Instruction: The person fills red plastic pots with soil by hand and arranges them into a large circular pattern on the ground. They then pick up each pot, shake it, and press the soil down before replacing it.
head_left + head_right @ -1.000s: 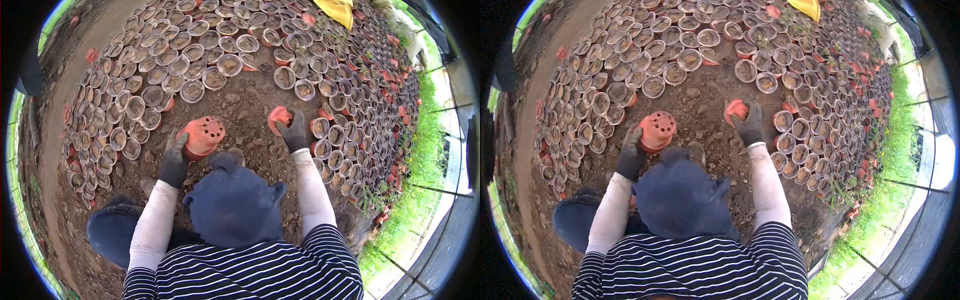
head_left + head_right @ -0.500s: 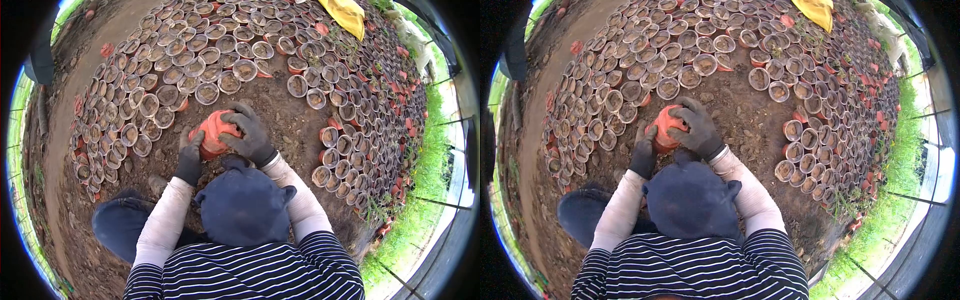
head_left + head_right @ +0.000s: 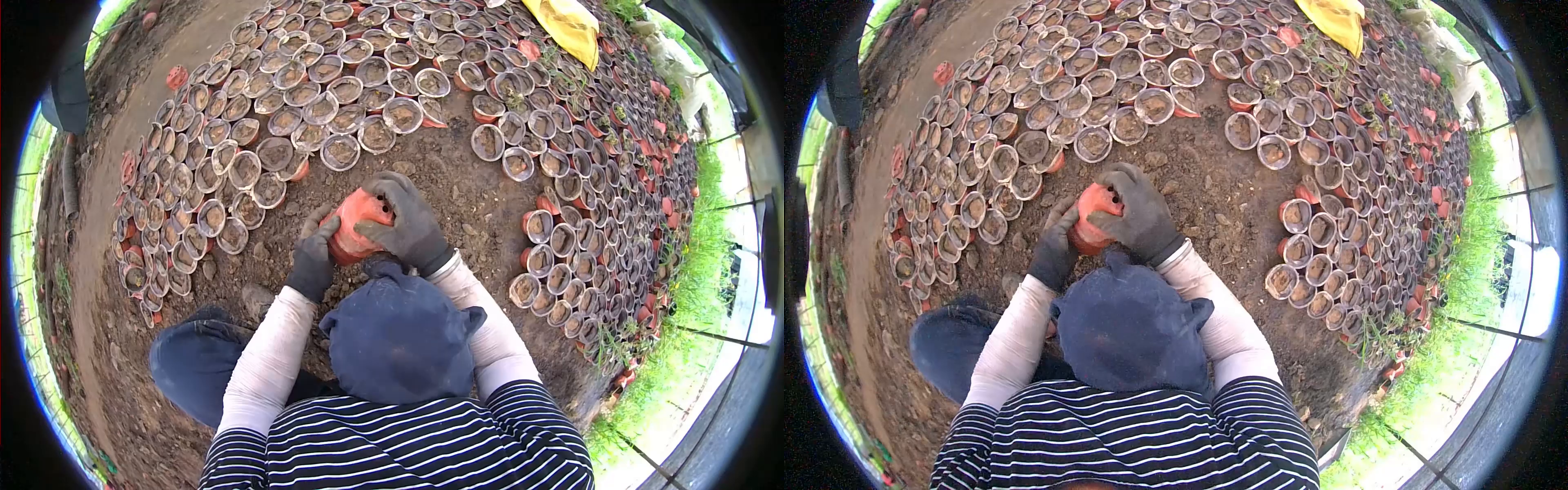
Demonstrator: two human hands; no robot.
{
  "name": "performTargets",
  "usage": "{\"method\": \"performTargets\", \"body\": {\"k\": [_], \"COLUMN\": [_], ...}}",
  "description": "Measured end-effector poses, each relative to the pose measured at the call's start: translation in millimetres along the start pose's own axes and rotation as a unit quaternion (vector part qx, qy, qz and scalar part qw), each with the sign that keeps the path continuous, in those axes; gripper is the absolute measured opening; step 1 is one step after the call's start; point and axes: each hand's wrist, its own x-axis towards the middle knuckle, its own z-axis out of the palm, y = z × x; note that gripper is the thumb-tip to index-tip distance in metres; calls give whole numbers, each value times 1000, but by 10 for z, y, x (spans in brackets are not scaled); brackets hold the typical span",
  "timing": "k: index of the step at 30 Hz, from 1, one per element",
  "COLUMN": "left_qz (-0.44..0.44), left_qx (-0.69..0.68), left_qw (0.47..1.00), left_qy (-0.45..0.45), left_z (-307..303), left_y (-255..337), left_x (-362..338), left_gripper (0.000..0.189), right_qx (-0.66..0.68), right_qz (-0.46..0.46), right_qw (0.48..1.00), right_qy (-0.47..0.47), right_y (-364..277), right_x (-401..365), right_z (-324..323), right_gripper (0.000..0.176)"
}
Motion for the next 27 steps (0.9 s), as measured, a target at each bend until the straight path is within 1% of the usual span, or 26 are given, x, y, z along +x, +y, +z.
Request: {"method": "performTargets", "body": {"k": [2,4,5,8,9,11,12,14,15,16,17,19,20,21,22,23,24,25,26,27], "left_qz": [-14,-37,-22,38,64,85,80,22,-33,-91,-57,13,20,22,26,30,22,20,18,16], "left_qx": [-63,-120,-87,-11,2,7,-1,-96,-183,-267,-182,-12,4,15,26,39,1,0,-1,-1], "left_qw": [998,991,994,994,991,988,988,986,975,952,976,996,998,998,998,998,999,998,998,998], "left_qy": [-24,-39,-56,-103,-117,-132,-135,-132,-124,-117,-106,-90,-53,-55,-53,-49,-49,-52,-54,-55], "left_z": [-10,113,92,56,110,146,153,201,247,295,315,282,258,170,37,-52,-57,-120,-212,-283], "left_y": [-29,75,57,24,38,70,83,151,211,235,220,158,118,67,-4,-44,-10,-12,-11,-13], "left_x": [14,-38,-26,2,-20,-45,-44,-45,-56,-58,-56,-67,-55,0,63,91,75,79,80,76], "left_gripper": [39,36,35,35,36,38,40,43,44,45,45,45,45,45,45,46,47,47,48,48], "right_qx": [119,151,166,302,301,299,278,236,245,252,255,301,324,145,-36,-214,-289,-357,-487,-464], "right_qz": [20,-17,-36,38,48,69,69,68,78,89,102,57,34,37,40,43,155,263,320,382], "right_qw": [992,987,984,953,953,952,958,969,966,963,959,951,945,988,998,975,945,896,808,797], "right_qy": [-32,-48,-57,4,4,3,0,0,-25,-46,-65,-48,-40,-33,-30,-28,9,44,87,59], "right_y": [-34,97,175,321,308,296,397,662,640,616,606,676,754,938,1205,1460,1703,1898,1976,2075], "right_x": [33,48,42,-84,-112,-155,-190,-270,-245,-232,-244,-324,-389,-457,-532,-622,-739,-901,-1127,-1304], "right_z": [-91,-124,-123,95,141,199,236,312,285,238,168,237,238,128,-18,-173,-424,-718,-930,-1234], "right_gripper": [83,100,109,117,115,112,112,112,111,110,109,97,91,84,76,69,58,50,42,42]}}
